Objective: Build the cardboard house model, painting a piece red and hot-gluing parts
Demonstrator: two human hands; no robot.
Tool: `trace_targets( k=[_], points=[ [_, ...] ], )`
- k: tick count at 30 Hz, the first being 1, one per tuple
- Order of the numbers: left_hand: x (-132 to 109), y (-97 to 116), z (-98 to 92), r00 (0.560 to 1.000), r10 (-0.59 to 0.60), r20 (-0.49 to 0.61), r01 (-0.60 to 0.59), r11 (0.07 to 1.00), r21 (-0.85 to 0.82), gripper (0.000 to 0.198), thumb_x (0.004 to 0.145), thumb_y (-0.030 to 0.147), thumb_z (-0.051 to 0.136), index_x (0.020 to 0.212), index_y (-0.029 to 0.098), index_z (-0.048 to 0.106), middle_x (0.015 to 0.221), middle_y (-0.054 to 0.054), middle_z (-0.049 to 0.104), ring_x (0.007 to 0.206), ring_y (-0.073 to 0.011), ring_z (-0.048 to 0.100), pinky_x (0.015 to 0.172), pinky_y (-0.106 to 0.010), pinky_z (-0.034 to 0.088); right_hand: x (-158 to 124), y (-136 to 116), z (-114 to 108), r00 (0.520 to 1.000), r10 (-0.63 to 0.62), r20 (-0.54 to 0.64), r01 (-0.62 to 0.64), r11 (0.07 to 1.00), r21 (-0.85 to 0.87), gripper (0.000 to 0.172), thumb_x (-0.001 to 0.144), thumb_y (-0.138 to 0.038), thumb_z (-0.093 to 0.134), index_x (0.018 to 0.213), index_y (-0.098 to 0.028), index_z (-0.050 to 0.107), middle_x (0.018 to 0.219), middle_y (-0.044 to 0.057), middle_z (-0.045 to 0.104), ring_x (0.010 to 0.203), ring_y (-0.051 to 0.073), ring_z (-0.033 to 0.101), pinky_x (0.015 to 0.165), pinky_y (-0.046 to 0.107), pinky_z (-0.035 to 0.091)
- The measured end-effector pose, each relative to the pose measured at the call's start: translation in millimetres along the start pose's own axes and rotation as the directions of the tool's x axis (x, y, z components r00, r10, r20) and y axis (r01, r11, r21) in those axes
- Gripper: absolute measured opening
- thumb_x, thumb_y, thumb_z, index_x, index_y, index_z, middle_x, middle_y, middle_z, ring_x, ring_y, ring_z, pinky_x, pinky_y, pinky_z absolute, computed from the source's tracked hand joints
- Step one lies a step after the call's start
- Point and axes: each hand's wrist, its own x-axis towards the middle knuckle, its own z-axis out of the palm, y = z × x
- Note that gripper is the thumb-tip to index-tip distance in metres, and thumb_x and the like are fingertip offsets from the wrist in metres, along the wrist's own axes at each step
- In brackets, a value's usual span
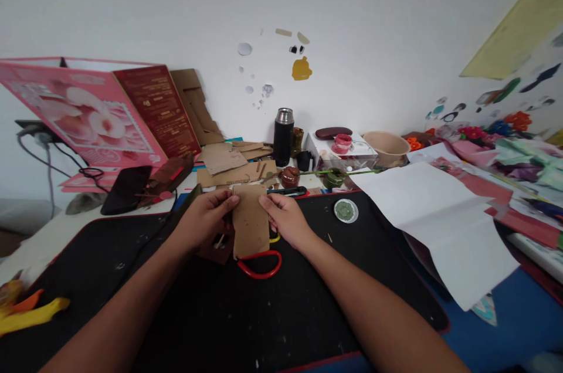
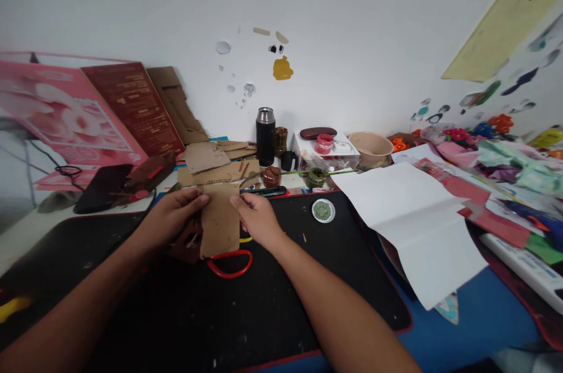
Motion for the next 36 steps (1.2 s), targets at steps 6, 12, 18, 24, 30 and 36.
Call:
trace_targets(
  k=[6, 12, 18, 24, 30, 36],
  points=[
    [5, -1, -9.8, 0.981, 0.152, -0.119, -0.128, 0.974, 0.188, 0.059, 0.068, 0.077, 0.075, 0.078, 0.020, 0.070, 0.071, -0.001, 0.066, 0.064, -0.0187, 0.058, 0.056, -0.027, 0.045, -1, -1, 1, 0.999, 0.013, 0.041, -0.011, 0.999, -0.047, 0.053, 0.086, -0.073, 0.069, 0.075, -0.023, 0.054, 0.050, -0.009, 0.047, 0.041, 0.010, 0.040, 0.042, 0.024, 0.031],
    [10, -5, -18.8, 0.975, 0.152, -0.161, -0.127, 0.979, 0.159, 0.061, 0.069, 0.079, 0.075, 0.080, 0.019, 0.070, 0.066, 0.001, 0.062, 0.055, -0.0153, 0.050, 0.050, -0.026, 0.038, -2, 3, 2, 0.997, -0.001, 0.080, 0.014, 0.986, -0.164, 0.051, 0.091, -0.070, 0.066, 0.075, -0.023, 0.055, 0.050, -0.008, 0.047, 0.043, 0.011, 0.040, 0.043, 0.024, 0.031],
    [9, -3, -14.9, 0.992, 0.085, -0.097, -0.076, 0.992, 0.101, 0.068, 0.064, 0.086, 0.075, 0.075, 0.019, 0.068, 0.064, 0.000, 0.065, 0.057, -0.0166, 0.055, 0.051, -0.026, 0.041, 1, 5, 0, 0.998, -0.031, 0.049, 0.039, 0.982, -0.187, 0.050, 0.091, -0.069, 0.065, 0.072, -0.024, 0.055, 0.051, -0.008, 0.047, 0.043, 0.011, 0.042, 0.044, 0.024, 0.030],
    [6, 2, -12.7, 0.994, 0.062, -0.084, -0.052, 0.991, 0.120, 0.063, 0.064, 0.081, 0.077, 0.071, 0.020, 0.065, 0.057, 0.001, 0.062, 0.049, -0.0154, 0.053, 0.045, -0.026, 0.037, -1, 2, 1, 0.998, -0.047, 0.044, 0.053, 0.987, -0.149, 0.050, 0.093, -0.069, 0.064, 0.073, -0.024, 0.054, 0.051, -0.007, 0.048, 0.044, 0.011, 0.042, 0.045, 0.025, 0.030],
    [5, 1, -11.3, 0.998, 0.041, -0.056, -0.038, 0.998, 0.055, 0.053, 0.067, 0.071, 0.079, 0.072, 0.020, 0.063, 0.051, 0.001, 0.061, 0.041, -0.0144, 0.051, 0.040, -0.024, 0.034, -1, 3, 1, 0.997, -0.051, 0.053, 0.059, 0.987, -0.149, 0.048, 0.094, -0.065, 0.064, 0.073, -0.024, 0.053, 0.051, -0.008, 0.047, 0.044, 0.011, 0.041, 0.045, 0.025, 0.030],
    [6, -3, -10.0, 0.998, 0.027, -0.048, -0.028, 0.999, -0.017, 0.053, 0.066, 0.069, 0.081, 0.071, 0.020, 0.062, 0.050, 0.002, 0.060, 0.040, -0.0136, 0.049, 0.039, -0.023, 0.034, 0, 5, 1, 0.998, -0.036, 0.054, 0.043, 0.992, -0.122, 0.042, 0.096, -0.059, 0.064, 0.075, -0.023, 0.054, 0.050, -0.009, 0.046, 0.043, 0.010, 0.041, 0.044, 0.024, 0.030]
  ],
)
